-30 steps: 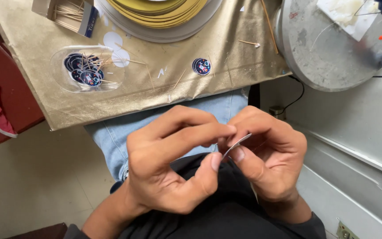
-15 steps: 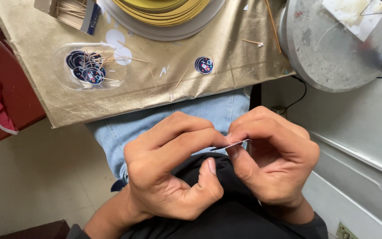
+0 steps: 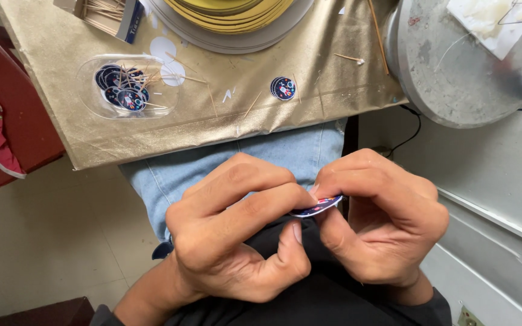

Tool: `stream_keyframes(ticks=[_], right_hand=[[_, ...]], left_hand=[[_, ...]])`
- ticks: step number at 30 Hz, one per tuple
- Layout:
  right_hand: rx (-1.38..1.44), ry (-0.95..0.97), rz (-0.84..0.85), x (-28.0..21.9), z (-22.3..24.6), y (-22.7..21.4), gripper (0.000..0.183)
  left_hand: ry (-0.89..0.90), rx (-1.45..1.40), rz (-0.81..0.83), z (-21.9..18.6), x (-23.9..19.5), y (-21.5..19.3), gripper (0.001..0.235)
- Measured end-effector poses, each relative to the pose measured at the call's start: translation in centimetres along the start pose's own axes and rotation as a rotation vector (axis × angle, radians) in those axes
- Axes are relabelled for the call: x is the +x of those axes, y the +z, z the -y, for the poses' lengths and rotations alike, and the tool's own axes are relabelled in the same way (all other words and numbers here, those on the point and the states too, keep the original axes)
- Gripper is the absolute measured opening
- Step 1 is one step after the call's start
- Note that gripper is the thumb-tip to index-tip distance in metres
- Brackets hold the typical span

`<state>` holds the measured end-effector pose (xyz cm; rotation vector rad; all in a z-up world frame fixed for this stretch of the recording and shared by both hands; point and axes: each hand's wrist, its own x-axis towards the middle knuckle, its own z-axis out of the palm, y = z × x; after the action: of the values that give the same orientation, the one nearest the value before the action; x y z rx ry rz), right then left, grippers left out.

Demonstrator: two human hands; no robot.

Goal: Assembling decorative cake toppers by gluing toothpicks to paper circles and stickers.

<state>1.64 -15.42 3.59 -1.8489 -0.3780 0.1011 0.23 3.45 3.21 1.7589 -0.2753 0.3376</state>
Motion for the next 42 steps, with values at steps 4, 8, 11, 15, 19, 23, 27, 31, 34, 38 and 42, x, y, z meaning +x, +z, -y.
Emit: stream_keyframes(ticks=[4,8,11,15,19,23,27,31,34,38,42], right_hand=[[0.001,0.015,-0.001,0.1,0.2,0.1,0.014],[0.015,0.012,0.000,0.1,0.1,0.1,0.014],[0.025,0.011,0.007,0.2,0.1,0.1,0.014],[0.035,0.024,0.016,0.2,0.1,0.2,0.014],[0.041,0.043,0.018,0.1,0.1,0.2,0.014],[0.048,0.058,0.038,-0.1,-0.2,0.1,0.012],[0.097,0.059,0.057,-0.3,-0.5,0.1,0.011],[0.088,0.075,0.065,-0.3,-0.6,0.2,0.010],[0.089,0.065,0.068,-0.1,-0.5,0.5,0.009],[0.175,0.201,0.049,0.7,0.3,0.7,0.015],[0.238,0.339,0.053,0.5,0.0,0.4,0.010]], left_hand=[[0.001,0.010,-0.001,0.0,-0.2,-0.1,0.030],[0.004,0.015,-0.001,0.0,-0.2,-0.1,0.030],[0.010,0.014,0.001,0.1,-0.3,-0.2,0.030],[0.016,0.011,0.016,0.1,-0.1,-0.3,0.030],[0.021,0.012,0.019,0.2,-0.1,-0.4,0.030],[0.023,0.014,0.032,0.3,0.0,-0.6,0.030],[0.014,0.018,0.036,0.4,-0.1,-0.7,0.029],[0.014,0.022,0.037,0.5,-0.1,-0.9,0.030],[-0.020,0.018,0.033,0.4,-0.2,-0.8,0.028],[-0.213,-0.036,-0.031,0.9,-1.2,-0.6,0.015],[-0.256,-0.064,-0.082,1.5,-1.5,-0.8,0.007]])
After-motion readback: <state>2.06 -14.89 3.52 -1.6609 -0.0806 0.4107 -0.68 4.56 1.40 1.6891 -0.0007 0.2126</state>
